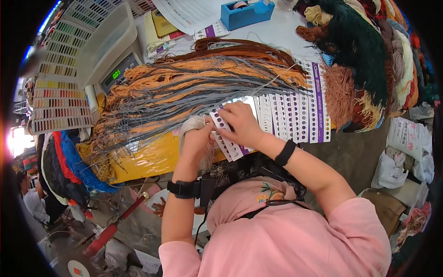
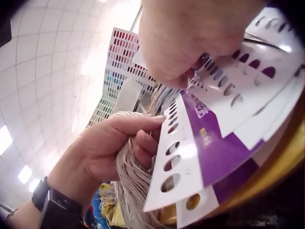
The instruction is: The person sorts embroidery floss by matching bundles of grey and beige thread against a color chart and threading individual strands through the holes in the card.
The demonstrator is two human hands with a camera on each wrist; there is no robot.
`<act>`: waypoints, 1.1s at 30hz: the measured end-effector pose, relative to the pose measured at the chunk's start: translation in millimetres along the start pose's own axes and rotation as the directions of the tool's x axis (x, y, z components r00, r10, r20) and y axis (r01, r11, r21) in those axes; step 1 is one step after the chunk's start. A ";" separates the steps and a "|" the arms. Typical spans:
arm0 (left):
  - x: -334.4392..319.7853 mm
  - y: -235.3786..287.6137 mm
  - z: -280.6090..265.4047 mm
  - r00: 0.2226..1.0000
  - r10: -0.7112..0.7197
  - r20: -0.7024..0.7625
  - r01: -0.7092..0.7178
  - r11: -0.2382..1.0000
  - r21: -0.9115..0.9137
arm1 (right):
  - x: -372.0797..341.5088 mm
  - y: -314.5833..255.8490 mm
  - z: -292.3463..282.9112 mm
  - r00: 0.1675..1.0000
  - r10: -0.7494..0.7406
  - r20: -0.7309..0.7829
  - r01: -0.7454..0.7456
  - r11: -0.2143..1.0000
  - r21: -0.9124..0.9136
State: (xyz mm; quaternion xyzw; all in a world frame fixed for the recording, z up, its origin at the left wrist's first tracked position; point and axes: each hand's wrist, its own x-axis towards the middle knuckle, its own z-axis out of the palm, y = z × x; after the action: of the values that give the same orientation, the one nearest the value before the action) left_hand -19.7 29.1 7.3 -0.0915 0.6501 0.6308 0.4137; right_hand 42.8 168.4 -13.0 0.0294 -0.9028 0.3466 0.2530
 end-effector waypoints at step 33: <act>-109.9 41.7 -104.1 0.985 0.057 -0.164 -0.123 0.896 -0.426 | -2.1 -6.2 3.3 0.979 0.135 0.153 -0.134 0.991 -0.019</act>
State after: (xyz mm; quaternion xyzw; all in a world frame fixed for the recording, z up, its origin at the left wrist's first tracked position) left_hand -19.9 -100.6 95.7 -0.1974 0.5254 0.7698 0.3039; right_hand 44.6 161.3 -12.3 -0.0063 -0.9209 0.3559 0.1587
